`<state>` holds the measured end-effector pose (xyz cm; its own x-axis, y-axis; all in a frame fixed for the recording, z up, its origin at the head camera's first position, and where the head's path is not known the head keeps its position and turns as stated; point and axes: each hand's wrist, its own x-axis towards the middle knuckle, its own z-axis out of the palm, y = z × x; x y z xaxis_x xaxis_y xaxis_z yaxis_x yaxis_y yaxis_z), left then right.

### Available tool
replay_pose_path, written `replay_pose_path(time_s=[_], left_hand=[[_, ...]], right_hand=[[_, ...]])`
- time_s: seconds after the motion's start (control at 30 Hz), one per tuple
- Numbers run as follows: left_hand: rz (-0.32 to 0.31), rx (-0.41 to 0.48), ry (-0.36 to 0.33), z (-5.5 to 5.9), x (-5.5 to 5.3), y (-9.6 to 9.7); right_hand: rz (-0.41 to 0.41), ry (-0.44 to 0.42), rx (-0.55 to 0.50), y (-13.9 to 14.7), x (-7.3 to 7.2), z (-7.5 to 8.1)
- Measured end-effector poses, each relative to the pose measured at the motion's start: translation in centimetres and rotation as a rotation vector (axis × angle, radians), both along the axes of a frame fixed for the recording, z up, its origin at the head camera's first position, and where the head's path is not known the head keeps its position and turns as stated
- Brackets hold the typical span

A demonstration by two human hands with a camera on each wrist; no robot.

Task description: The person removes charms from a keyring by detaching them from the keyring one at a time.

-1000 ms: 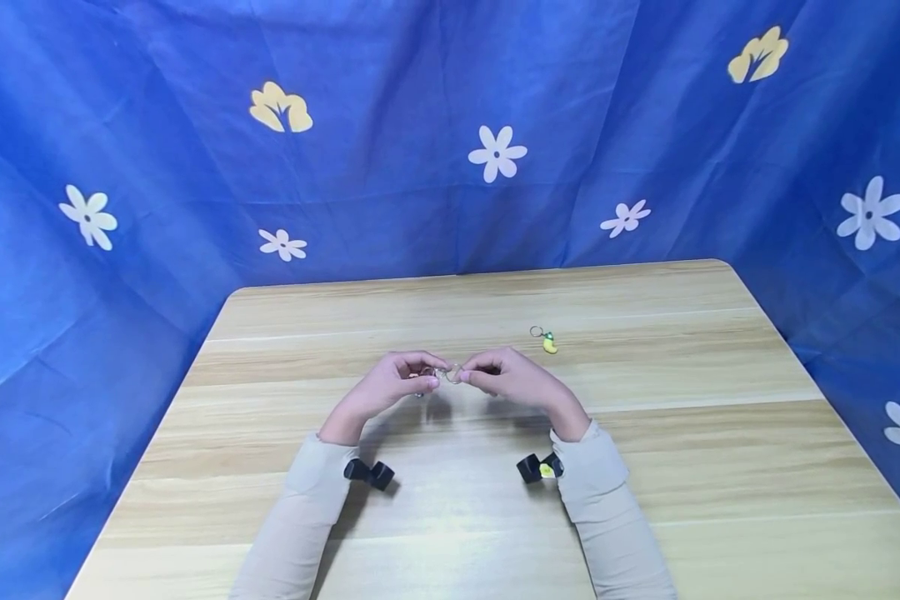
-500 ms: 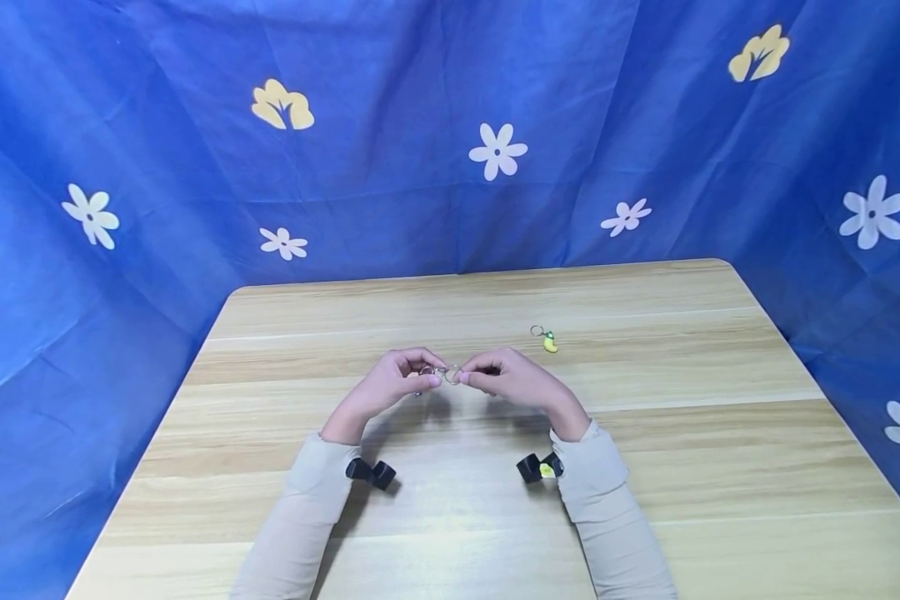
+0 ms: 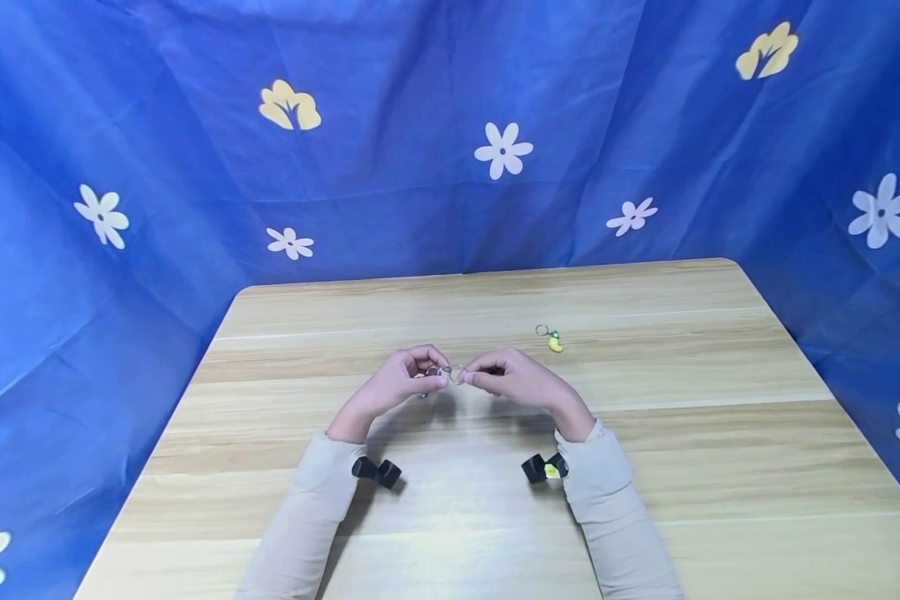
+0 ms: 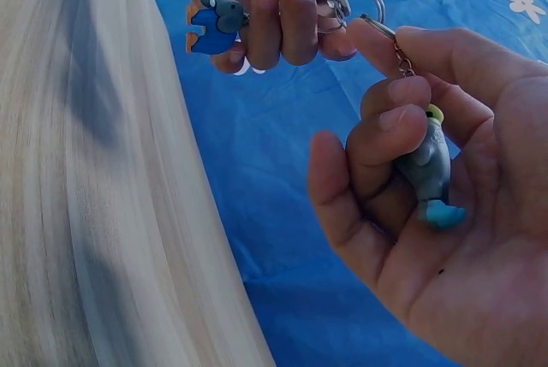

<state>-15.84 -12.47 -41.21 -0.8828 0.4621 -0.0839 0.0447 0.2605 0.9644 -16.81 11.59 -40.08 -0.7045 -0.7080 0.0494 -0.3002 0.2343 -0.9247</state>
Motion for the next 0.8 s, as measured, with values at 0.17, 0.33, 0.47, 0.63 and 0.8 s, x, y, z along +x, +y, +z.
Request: replay_pose_path(time_s=[0.17,0.33,0.47,0.63,0.8], left_hand=[[-0.003,0.002,-0.004,0.08,0.12,0.02],[-0.01,0.004,0.005,0.06,0.08,0.15],[-0.012,0.002,0.005,0.07,0.13,0.03],[-0.012,-0.003,0.001,0.09,0.19,-0.09],[-0.019,-0.04,0.009,0.4,0.33,-0.16]], right_hand=[[0.003,0.022,0.009,0.06,-0.02,-0.08],[-0.004,0.002,0.003,0.19,-0.01,-0.13],[0.001,-0.008,0.003,0.06,-0.03,-0.16],[0.001,-0.007,0.006,0.02,-0.02,-0.22],[0.011,-0.018,0.012,0.13,0.03,-0.16]])
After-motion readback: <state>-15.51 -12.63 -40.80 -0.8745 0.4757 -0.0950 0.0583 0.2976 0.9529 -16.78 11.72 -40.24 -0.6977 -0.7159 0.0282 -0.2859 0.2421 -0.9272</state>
